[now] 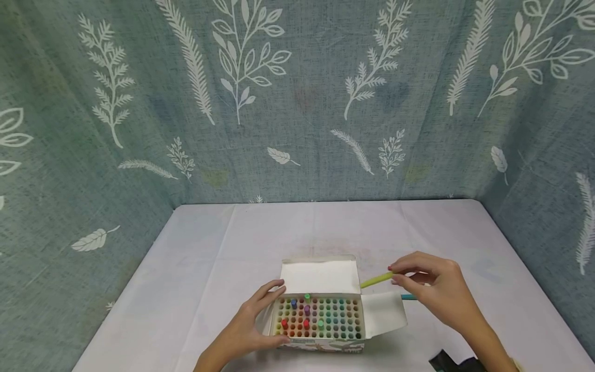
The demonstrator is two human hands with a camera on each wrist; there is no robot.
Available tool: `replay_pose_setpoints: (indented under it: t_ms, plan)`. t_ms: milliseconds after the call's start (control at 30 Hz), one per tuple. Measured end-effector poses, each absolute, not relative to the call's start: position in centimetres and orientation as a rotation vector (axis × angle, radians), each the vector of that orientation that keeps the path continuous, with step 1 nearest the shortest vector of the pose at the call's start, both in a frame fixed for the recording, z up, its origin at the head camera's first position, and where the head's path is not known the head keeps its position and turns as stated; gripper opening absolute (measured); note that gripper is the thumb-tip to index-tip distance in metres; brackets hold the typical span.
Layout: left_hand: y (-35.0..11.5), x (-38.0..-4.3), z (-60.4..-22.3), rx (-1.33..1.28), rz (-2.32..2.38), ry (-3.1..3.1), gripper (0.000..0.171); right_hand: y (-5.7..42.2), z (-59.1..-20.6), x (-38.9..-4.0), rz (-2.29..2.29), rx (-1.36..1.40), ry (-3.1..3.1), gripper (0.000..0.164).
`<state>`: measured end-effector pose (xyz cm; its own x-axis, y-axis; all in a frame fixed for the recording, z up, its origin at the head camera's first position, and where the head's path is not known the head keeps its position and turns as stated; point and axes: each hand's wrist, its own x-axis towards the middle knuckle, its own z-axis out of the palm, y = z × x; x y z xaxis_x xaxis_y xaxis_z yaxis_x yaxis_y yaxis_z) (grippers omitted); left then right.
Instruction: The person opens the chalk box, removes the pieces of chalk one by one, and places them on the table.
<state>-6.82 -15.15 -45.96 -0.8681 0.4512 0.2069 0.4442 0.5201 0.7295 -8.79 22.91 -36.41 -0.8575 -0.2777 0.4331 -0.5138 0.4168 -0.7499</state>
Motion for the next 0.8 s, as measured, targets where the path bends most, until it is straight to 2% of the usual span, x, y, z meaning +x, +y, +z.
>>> replay_pose_setpoints:
  t_ms: [467,800]
  plan:
    - [-15.1,-6.8,-46.0,0.825,1.287,2.753,0.091,24.9,-36.5,-8.0,1.447,0.43,-2.538,0.02]
    - [-15.2,-6.8,-45.9,0.846,1.287,2.758,0.089,25.8,-37.4,-7.8,1.592,0.338,-2.524,0.023]
